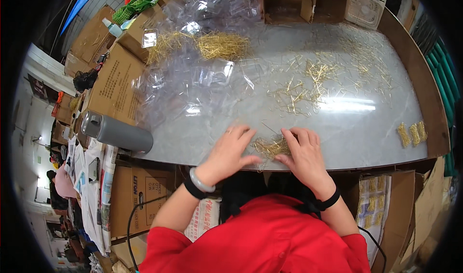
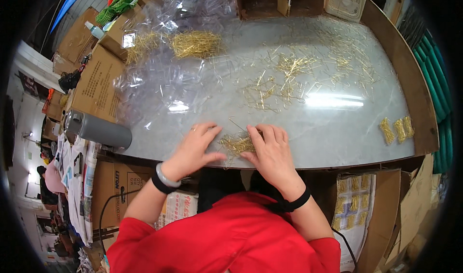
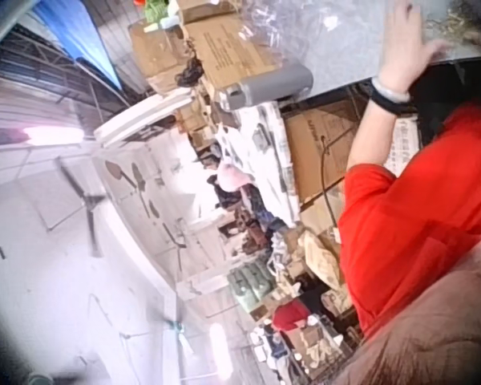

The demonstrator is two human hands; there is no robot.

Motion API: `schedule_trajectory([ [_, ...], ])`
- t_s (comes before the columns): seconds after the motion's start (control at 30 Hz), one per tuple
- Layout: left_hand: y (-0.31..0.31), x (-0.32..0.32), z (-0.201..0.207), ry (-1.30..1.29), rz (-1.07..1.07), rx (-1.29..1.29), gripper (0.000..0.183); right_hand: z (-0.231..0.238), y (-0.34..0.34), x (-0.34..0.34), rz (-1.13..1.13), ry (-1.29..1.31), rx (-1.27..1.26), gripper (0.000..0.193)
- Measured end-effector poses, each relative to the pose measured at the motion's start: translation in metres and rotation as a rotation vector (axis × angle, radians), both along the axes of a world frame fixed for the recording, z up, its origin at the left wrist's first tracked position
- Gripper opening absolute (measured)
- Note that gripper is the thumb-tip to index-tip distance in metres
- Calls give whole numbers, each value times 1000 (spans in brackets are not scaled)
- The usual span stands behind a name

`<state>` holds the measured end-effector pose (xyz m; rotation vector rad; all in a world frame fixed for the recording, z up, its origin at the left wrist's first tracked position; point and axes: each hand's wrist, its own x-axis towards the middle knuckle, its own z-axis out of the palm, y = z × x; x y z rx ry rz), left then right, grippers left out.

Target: Sorting small gold-colored metal pins and placing them into small plastic bags.

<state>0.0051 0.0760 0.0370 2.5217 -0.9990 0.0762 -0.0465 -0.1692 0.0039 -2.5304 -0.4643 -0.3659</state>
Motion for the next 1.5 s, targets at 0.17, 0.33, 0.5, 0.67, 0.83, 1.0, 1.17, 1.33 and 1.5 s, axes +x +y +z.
schedule_trajectory([
  [0.17,-8,-24,-18,-29,209,-82,53,6,4,4,83,-67,-8,65],
  [0.33,-15,-7,-26,-32,173,-190,31,-3,-2,8,184,-53,-107,64],
  [0.5,-17,-6,-36,-25,138,-235,25,-3,0,6,161,14,-51,64],
  [0.67,-21,-14,-38,51,97,-391,31,9,9,3,97,1,-67,65],
  [0.83,-15,-16,-24,145,44,-398,56,0,1,6,164,-32,-117,65],
  [1.0,-15,-6,-28,45,-33,-205,73,0,-2,6,184,-27,-52,62],
  [1.17,-31,-6,-40,167,-36,-281,68,3,0,4,182,-34,-11,63],
  [1.33,-55,-16,-43,268,32,-436,64,3,1,3,132,-10,19,64],
  [1.5,-39,-17,-36,185,33,-417,63,-4,-1,3,112,-2,21,59],
])
